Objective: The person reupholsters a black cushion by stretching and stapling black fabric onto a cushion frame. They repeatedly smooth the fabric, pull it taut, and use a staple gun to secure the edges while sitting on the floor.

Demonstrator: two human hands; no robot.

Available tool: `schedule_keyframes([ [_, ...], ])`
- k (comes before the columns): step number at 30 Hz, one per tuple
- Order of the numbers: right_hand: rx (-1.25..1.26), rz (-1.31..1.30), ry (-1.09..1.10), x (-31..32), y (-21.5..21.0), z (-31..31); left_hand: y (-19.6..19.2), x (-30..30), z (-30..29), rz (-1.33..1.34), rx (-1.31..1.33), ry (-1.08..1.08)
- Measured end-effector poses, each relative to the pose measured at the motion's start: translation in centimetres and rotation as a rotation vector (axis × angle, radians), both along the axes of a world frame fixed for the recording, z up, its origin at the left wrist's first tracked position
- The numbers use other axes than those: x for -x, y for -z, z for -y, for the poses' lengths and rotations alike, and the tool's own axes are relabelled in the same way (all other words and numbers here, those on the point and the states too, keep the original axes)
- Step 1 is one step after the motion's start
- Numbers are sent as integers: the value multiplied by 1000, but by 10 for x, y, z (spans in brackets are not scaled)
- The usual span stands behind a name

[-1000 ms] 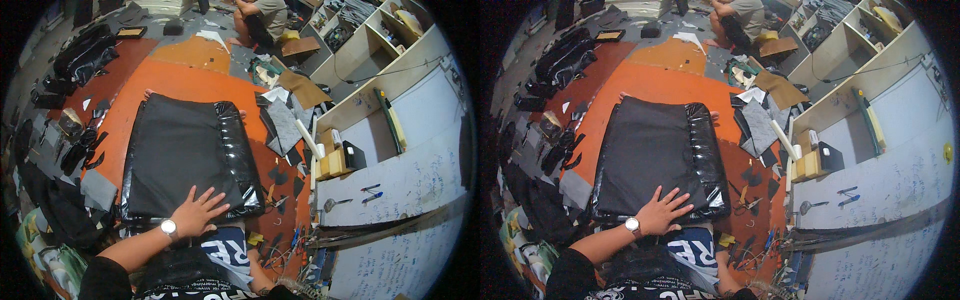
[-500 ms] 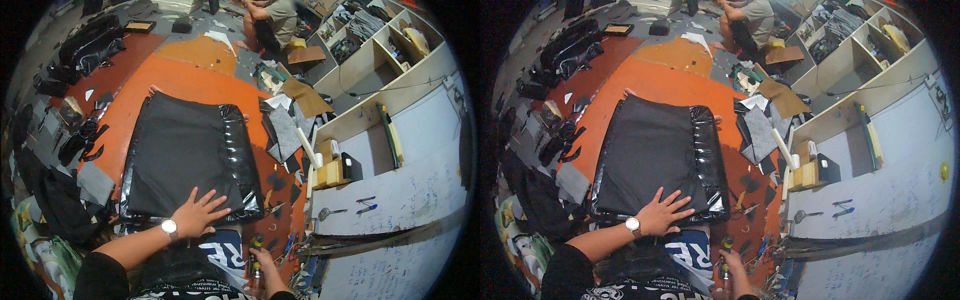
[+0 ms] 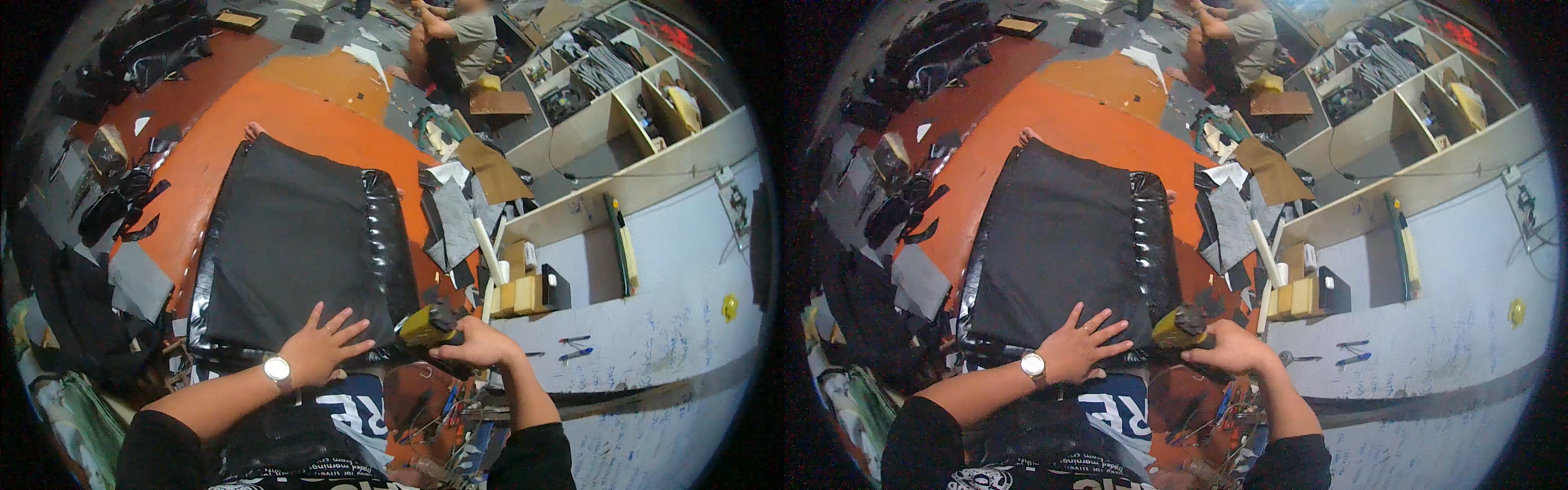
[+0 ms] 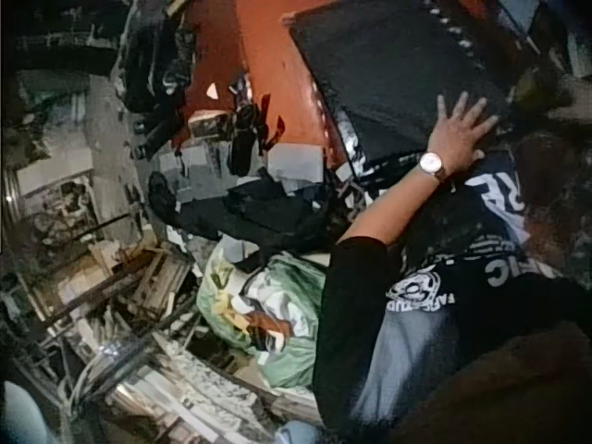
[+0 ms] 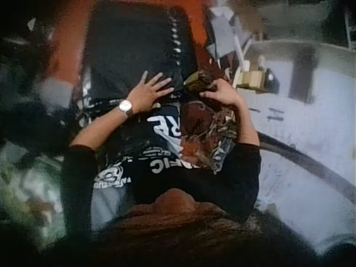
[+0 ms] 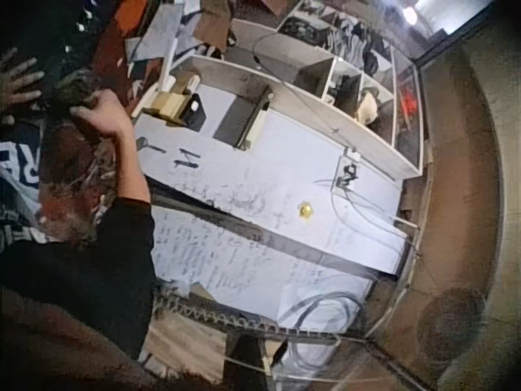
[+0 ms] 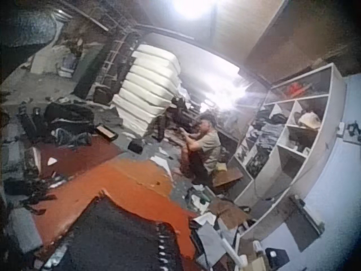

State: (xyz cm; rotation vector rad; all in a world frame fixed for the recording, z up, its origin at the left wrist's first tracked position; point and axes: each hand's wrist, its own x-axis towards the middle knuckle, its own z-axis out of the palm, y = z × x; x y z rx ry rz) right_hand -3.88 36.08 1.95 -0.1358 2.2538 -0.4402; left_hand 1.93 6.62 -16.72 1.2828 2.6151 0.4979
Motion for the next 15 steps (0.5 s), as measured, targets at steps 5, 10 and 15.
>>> schedule_keyframes([
  [5, -227, 104, -105, 37, -5, 37, 0, 0, 1, 14, -15, -5],
  [10, -355, 162, -301, 44, 33, 35, 1, 1, 2, 20, 14, 18],
  [15, -160, 158, -249, 36, 60, 15, 0, 0, 4, 21, 21, 4],
])
